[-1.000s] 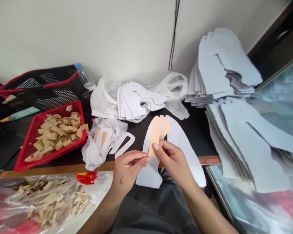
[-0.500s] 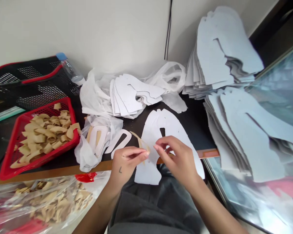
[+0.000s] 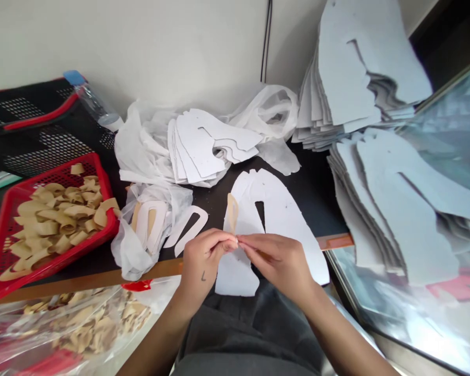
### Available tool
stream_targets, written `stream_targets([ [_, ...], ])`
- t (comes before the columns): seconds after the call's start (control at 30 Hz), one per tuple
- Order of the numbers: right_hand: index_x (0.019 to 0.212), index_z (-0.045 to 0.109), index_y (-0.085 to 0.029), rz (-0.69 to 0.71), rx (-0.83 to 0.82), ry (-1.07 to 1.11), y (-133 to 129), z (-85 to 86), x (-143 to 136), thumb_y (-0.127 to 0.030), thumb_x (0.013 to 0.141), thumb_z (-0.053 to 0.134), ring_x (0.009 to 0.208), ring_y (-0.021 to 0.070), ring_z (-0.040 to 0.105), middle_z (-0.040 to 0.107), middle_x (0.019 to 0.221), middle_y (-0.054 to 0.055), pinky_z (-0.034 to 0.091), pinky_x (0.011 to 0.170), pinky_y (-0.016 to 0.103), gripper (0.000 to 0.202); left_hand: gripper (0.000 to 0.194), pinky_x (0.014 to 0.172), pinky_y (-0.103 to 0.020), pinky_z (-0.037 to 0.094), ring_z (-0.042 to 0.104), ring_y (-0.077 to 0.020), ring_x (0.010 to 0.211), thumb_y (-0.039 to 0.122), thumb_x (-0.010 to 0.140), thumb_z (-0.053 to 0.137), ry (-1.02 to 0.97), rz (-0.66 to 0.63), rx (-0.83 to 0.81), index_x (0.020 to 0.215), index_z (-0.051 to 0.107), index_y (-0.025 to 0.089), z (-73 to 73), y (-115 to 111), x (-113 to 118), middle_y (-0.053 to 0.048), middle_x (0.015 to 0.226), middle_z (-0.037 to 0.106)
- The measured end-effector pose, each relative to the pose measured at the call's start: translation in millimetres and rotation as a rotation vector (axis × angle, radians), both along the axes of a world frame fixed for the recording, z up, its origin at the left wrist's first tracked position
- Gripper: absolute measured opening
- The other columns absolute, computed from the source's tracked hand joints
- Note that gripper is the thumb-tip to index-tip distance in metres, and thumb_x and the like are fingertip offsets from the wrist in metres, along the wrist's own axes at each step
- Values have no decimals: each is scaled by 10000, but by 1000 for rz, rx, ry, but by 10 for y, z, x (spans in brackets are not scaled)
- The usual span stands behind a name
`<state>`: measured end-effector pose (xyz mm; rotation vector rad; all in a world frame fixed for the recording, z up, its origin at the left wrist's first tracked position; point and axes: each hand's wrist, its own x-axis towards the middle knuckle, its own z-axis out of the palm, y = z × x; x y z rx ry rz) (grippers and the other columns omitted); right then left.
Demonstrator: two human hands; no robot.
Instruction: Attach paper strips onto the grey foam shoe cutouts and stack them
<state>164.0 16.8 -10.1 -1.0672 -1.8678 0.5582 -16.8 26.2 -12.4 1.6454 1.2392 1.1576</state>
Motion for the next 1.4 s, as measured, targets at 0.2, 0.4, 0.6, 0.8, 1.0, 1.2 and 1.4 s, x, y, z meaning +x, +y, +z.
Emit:
stream_targets([
  [0.2,863,729,-218,-198,-250,187,126,-24,113,-207,892,633,694,125,696,758,851,-12,552,619,222,101,133,627,-142,471,616,-68,681,158,921,648,135,8,25,815,707,213,60,-70,-3,33,799,683],
  [0.4,849,685,-204,-480,-304,257,267,-6,394,-318,912,626,610,119,631,707,809,7,518,570,239,143,113,558,-148,494,626,-85,659,265,930,655,-51,-20,-133,833,693,223,15,-192,-54,24,792,663],
  [0.6,1050,700,-235,10,4,79,6,175,142,-288,854,772,951,178,680,732,1011,34,566,808,300,215,141,583,-171,470,603,-89,672,304,948,639,-96,-34,-121,860,699,211,-4,-180,31,5,816,651],
  [0.8,877,698,-224,-13,-113,198,92,110,57,-212,923,658,792,140,670,699,874,19,552,629,241,62,119,623,-180,477,627,-112,744,250,936,639,-22,-58,-19,844,692,196,64,-186,61,-14,829,667],
  [1.0,814,690,-213,-232,-138,186,232,63,94,-263,915,644,699,126,626,682,840,20,522,577,232,122,116,550,-161,440,593,-93,659,141,880,633,24,-40,75,776,659,185,72,-231,78,-1,764,651],
  [1.2,796,677,-198,-425,-101,147,557,-116,206,-305,899,641,633,116,603,673,860,19,516,611,253,152,152,525,-148,417,547,-77,608,79,824,611,17,-61,133,712,599,182,92,-277,114,20,710,606],
  [1.4,894,656,-203,-525,-101,179,460,-9,400,-390,930,611,658,128,617,665,899,31,498,563,246,196,145,572,-199,439,528,-93,613,78,830,600,81,-35,237,745,569,192,95,-295,75,21,717,586],
])
